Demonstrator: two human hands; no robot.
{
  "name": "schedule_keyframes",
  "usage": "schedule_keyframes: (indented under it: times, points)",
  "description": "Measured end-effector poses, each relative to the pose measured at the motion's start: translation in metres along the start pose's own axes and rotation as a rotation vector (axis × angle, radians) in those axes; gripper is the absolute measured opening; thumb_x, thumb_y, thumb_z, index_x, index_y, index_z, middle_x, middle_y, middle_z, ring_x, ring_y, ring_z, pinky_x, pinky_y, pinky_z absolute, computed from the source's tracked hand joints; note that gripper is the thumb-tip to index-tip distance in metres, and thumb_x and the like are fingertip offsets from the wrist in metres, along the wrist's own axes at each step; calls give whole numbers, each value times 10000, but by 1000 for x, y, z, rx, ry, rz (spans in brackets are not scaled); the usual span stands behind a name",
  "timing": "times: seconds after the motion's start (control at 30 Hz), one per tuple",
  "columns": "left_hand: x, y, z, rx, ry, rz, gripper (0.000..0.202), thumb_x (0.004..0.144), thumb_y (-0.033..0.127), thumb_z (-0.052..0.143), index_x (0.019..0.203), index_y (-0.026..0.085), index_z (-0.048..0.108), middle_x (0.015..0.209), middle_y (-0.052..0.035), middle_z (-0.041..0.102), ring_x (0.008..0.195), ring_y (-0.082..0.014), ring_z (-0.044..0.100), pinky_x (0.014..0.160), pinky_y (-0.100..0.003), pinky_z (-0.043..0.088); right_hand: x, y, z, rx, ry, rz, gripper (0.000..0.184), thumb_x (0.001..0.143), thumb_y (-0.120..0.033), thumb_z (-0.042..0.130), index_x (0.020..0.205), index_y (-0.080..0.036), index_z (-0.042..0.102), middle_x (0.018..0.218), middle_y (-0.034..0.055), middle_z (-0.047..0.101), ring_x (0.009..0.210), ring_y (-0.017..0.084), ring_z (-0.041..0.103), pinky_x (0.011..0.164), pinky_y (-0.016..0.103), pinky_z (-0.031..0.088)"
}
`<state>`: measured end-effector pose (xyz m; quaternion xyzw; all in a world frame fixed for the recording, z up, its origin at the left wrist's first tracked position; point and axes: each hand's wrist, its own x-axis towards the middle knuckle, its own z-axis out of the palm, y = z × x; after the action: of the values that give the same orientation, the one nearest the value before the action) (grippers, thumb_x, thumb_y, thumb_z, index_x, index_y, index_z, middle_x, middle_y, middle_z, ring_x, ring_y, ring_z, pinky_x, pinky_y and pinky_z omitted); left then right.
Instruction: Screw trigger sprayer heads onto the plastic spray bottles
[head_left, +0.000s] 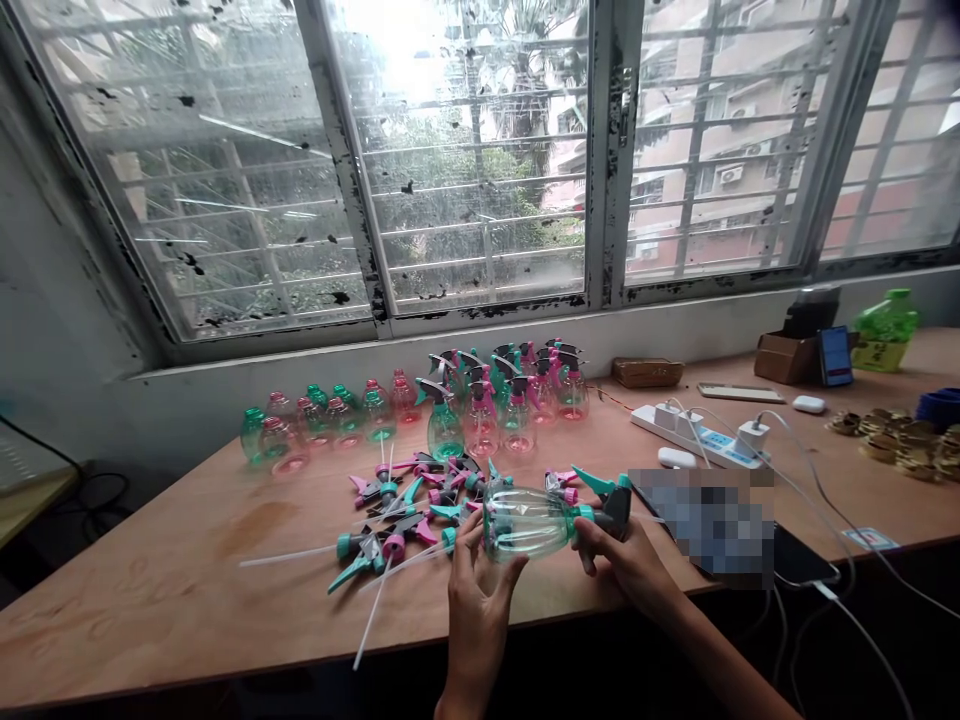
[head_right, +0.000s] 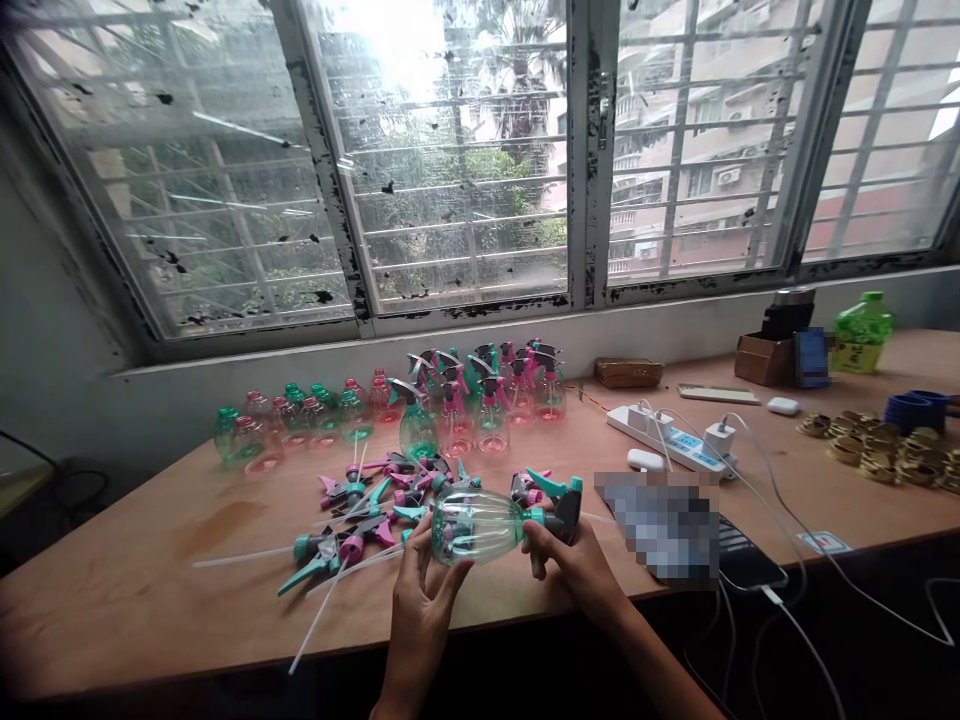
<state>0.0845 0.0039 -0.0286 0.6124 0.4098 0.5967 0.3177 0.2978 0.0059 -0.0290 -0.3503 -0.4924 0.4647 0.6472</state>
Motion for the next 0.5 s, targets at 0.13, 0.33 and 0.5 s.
schedule_keyframes:
  times: [0.13, 0.33, 0.5]
  points:
    - [1, 0, -2, 17, -12, 3, 468, 887, 423, 739, 1290, 231, 599, 1568, -145, 463, 1504, -340, 391, 1237, -532, 325, 1, -1, 1, -11, 0, -9, 313, 877, -468, 782, 913, -183, 657, 651, 10, 705, 451, 146, 570, 515, 286, 434]
    - [0, 4, -1, 55, -2, 55, 525, 825, 398, 808, 1283, 256, 596, 1496, -120, 543, 1490, -341, 413, 1219, -535, 363, 2, 1, 1, 15, 13, -12, 312, 879, -469, 777, 855, -181, 660, 643, 11, 697, 439, 141, 562, 484, 275, 411]
    - [0, 4, -1, -8, 0, -11, 392, 891, 451, 724, 1188, 215, 623, 1542, -162, 484, 1482, -358, 420, 1209, -552, 364, 2, 2, -1, -22, -11, -3, 302, 885, -455, 778, 851, -170, 683, 657, 22, 706, 465, 150, 592, 517, 285, 447]
